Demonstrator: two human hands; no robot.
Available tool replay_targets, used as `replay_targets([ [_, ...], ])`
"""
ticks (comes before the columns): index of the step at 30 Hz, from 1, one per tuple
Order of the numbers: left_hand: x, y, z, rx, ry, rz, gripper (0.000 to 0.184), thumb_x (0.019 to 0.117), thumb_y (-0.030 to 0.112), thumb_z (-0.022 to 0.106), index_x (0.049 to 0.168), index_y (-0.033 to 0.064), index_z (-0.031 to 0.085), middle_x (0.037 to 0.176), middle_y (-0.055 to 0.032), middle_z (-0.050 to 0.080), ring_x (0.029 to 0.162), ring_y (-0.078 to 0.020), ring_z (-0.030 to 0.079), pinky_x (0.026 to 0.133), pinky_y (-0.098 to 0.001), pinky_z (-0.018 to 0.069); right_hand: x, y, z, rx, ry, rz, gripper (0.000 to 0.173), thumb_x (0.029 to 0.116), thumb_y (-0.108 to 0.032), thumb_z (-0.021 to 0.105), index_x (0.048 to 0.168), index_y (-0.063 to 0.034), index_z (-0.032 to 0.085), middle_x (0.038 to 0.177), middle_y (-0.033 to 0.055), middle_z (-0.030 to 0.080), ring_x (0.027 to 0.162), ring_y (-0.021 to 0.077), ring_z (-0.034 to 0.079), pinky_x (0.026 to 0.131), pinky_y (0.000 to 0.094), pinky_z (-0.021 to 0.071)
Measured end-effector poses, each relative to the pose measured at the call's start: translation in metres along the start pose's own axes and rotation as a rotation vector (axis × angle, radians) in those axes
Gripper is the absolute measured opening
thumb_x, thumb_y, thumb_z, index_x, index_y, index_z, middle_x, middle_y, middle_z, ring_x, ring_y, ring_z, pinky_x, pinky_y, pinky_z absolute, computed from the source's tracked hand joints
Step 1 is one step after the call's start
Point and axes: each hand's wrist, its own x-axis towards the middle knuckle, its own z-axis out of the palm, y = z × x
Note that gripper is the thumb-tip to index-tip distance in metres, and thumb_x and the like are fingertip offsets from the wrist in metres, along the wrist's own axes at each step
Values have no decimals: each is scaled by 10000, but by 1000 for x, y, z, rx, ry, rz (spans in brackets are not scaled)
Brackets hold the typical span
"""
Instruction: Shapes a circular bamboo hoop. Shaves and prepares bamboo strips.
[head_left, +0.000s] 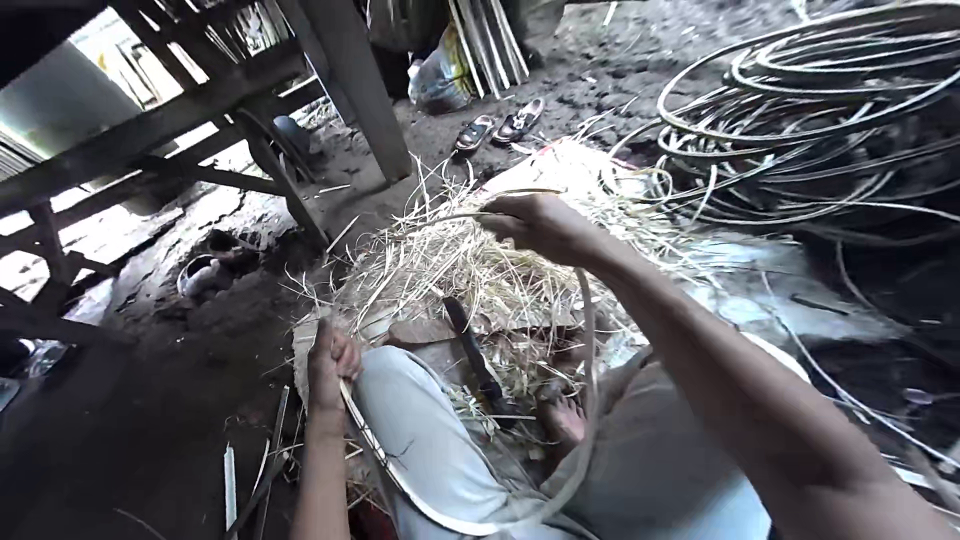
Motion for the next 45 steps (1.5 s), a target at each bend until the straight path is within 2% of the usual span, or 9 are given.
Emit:
replay_targets([
  [3, -20, -6, -12, 54, 91, 5, 536, 1127, 367, 130, 770, 170, 479, 490, 107, 426, 380, -2, 417, 412, -146, 410, -44, 29, 0, 370, 14, 270, 456, 1132, -323, 327, 1157, -45, 687, 645, -24, 523, 489, 49, 477, 497, 233, 456],
  [8, -46, -17, 1, 112, 156, 51, 524, 1111, 390, 57, 928, 148, 484, 499, 124, 400, 362, 20, 374, 368, -123, 356, -76, 33, 32, 511, 159, 343, 462, 1129, -355, 274, 1171, -81, 644, 636, -93, 382, 484, 3, 354, 476, 193, 351],
  [15, -36, -9, -12, 144, -23, 79, 516, 1094, 509, 91, 907, 263, 505, 548, 156, 399, 397, 41, 343, 391, -122, 336, -58, 16, 13, 424, 199, 356, 445, 1127, -362, 300, 1185, -109, 662, 645, -104, 431, 481, -5, 395, 481, 186, 388],
  [19, -4, 15, -18, -109, -136, 228, 567, 1082, 573, 123, 825, 237, 500, 531, 125, 398, 375, 28, 361, 376, -114, 349, -39, 7, -9, 719, 229, 218, 325, 1132, -311, 323, 1215, -119, 572, 739, -84, 568, 590, 24, 579, 619, 193, 564],
  [26, 31, 14, 9, -361, 290, 283, 614, 1102, 487, 40, 733, 212, 448, 485, 112, 404, 380, -8, 398, 389, -151, 379, -134, -6, 55, 898, 255, 380, 564, 1073, -521, 347, 1514, -170, 383, 1037, -38, 715, 908, 77, 692, 818, 277, 583],
  [30, 33, -10, 21, -349, 415, 267, 583, 1100, 500, 51, 732, 224, 407, 484, 113, 370, 377, -17, 376, 395, -164, 367, -156, -21, 115, 1201, 316, 515, 416, 1079, -244, 406, 1465, -91, 427, 1137, 41, 709, 1007, 154, 700, 896, 363, 589],
  [36, 31, -28, 26, -349, 389, 237, 579, 1088, 531, 35, 780, 241, 431, 499, 131, 376, 396, -3, 381, 425, -159, 378, -133, -37, 132, 1576, 516, 725, 171, 1123, -98, 306, 1093, -73, 473, 786, 31, 643, 700, 121, 681, 710, 260, 604],
  [42, -25, -68, 69, -249, 126, -78, 548, 1096, 505, 79, 1162, 190, 522, 922, 62, 667, 864, -87, 672, 792, -287, 564, -132, -35, 139, 1546, 589, 668, 181, 1091, -17, 288, 1084, -77, 459, 738, 14, 630, 680, 116, 676, 686, 263, 606],
  [45, -62, -99, 101, -369, 56, -198, 370, 1128, 245, 202, 1115, 117, 550, 758, 57, 653, 746, -85, 684, 782, -281, 593, -133, -42, 155, 1532, 615, 643, 160, 1079, -6, 302, 1127, -64, 443, 765, 10, 647, 688, 114, 686, 684, 264, 611],
])
